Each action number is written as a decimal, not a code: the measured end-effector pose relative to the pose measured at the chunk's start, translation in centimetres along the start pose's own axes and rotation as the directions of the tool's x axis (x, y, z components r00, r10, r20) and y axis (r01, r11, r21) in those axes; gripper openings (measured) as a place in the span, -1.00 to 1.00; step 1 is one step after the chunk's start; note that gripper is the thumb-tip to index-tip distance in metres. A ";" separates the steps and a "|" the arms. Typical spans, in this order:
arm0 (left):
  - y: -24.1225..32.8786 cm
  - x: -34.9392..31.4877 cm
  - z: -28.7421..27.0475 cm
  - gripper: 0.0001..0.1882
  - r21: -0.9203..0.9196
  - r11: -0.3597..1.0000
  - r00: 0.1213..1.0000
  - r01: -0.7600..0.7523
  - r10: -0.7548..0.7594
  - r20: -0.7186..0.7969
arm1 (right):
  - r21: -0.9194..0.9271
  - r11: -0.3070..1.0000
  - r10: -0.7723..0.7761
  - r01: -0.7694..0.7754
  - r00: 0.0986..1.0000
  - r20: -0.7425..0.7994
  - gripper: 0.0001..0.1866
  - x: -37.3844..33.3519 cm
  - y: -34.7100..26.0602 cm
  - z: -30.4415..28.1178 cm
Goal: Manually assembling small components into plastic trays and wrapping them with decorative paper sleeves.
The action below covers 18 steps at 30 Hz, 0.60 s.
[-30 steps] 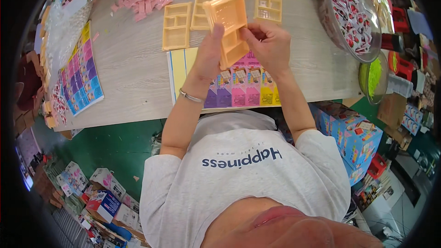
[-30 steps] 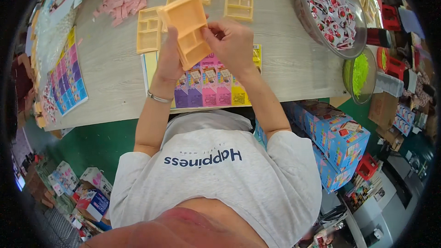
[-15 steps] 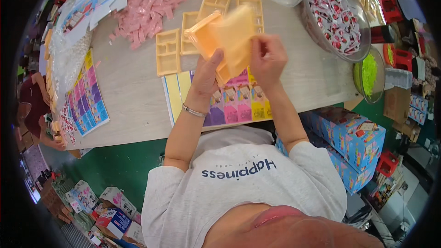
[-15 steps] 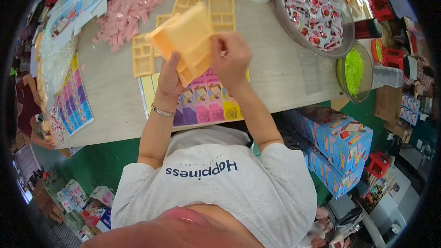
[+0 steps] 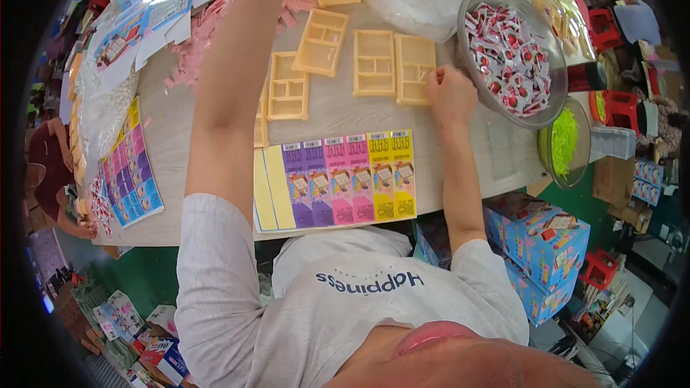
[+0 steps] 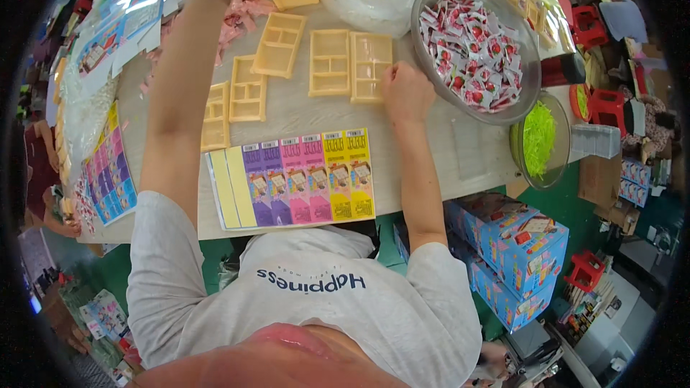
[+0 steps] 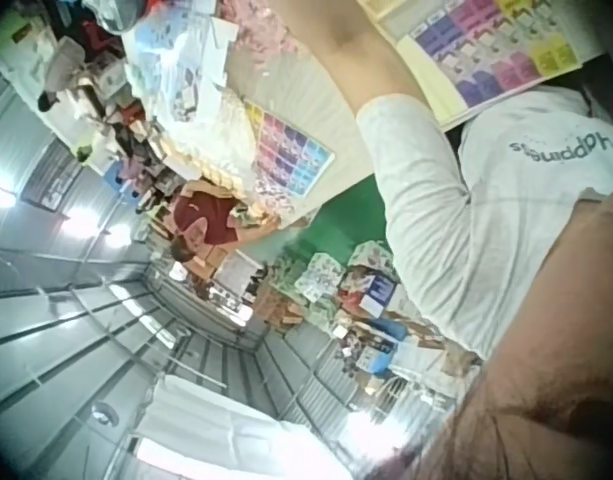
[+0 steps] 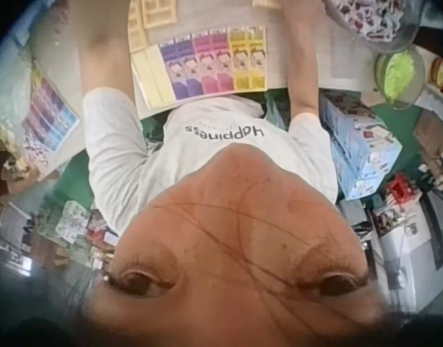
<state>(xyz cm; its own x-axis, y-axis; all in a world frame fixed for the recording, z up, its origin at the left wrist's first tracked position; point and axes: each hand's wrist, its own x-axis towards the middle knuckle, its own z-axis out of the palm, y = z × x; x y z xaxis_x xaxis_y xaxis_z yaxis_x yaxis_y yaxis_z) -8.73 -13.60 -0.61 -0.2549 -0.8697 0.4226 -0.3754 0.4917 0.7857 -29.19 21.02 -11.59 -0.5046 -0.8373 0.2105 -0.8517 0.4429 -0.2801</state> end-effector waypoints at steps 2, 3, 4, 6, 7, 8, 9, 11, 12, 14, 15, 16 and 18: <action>2.1 -0.5 -0.4 -0.41 0.328 0.925 0.934 0.192 -0.275 0.227 | -0.013 1.000 0.000 0.001 0.999 0.048 -0.77 0.3 0.0 0.2; 3.2 -1.7 -0.6 -0.41 0.333 0.922 0.938 0.195 -0.275 0.211 | 0.030 1.000 0.000 -0.001 0.999 0.033 -0.76 0.0 -0.2 0.2; 4.8 -2.9 0.7 -0.44 0.562 0.804 0.968 0.192 -0.248 0.025 | 0.057 0.998 0.019 -0.020 1.000 0.015 -0.75 -0.3 0.1 0.0; 6.5 -4.2 0.5 -0.47 0.754 0.611 0.970 0.242 -0.166 -0.176 | 0.098 0.995 -0.013 0.012 1.000 0.015 -0.74 -0.9 0.2 -0.4; 7.3 -4.5 0.5 -0.48 0.773 0.634 0.999 0.014 -0.041 0.016 | 0.121 0.993 -0.019 0.017 1.000 0.017 -0.73 -1.3 0.5 -0.6; 7.8 -4.5 0.8 -0.48 0.746 0.629 0.974 -0.218 0.088 0.210 | 0.113 0.994 -0.012 0.011 1.000 0.011 -0.73 -1.7 1.0 -0.4; 6.1 -4.6 0.8 -0.48 0.753 0.626 0.977 -0.204 0.087 0.193 | 0.131 0.991 -0.025 0.022 0.999 0.020 -0.72 -2.0 0.9 0.1; -0.4 -4.3 1.0 -0.46 0.508 0.748 0.902 -0.427 0.315 0.296 | 0.146 0.987 -0.074 0.068 0.996 0.038 -0.71 -1.7 -0.2 0.4; -1.0 -3.6 0.7 -0.46 0.507 0.752 0.904 -0.423 0.311 0.293 | 0.151 0.987 -0.066 0.060 0.997 0.035 -0.71 -1.9 -0.4 0.2; -2.6 -2.9 0.2 -0.42 0.451 0.718 0.832 -0.530 0.337 0.441 | 0.155 0.987 -0.060 0.053 0.997 0.043 -0.71 -2.0 -0.7 0.3; -1.6 -2.7 0.7 -0.42 0.427 0.728 0.823 -0.537 0.338 0.457 | 0.169 0.986 -0.025 0.011 0.996 0.082 -0.71 -1.9 -0.1 0.4; -0.5 -2.1 0.9 -0.42 0.353 0.777 0.803 -0.521 0.305 0.512 | 0.182 0.983 0.009 -0.031 0.992 0.122 -0.71 -1.9 0.3 0.6; -0.7 -2.7 1.2 -0.43 0.279 0.829 0.779 -0.485 0.264 0.569 | 0.144 0.987 0.057 -0.071 0.994 0.094 -0.72 -1.3 0.2 1.0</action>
<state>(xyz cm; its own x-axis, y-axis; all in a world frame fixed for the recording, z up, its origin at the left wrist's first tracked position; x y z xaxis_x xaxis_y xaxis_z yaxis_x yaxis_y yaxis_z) -8.86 -11.57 -2.80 -0.8046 -0.5241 0.2792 -0.4366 0.8408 0.3201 -28.57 21.91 -12.87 -0.5372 -0.8368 0.1052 -0.7846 0.4501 -0.4264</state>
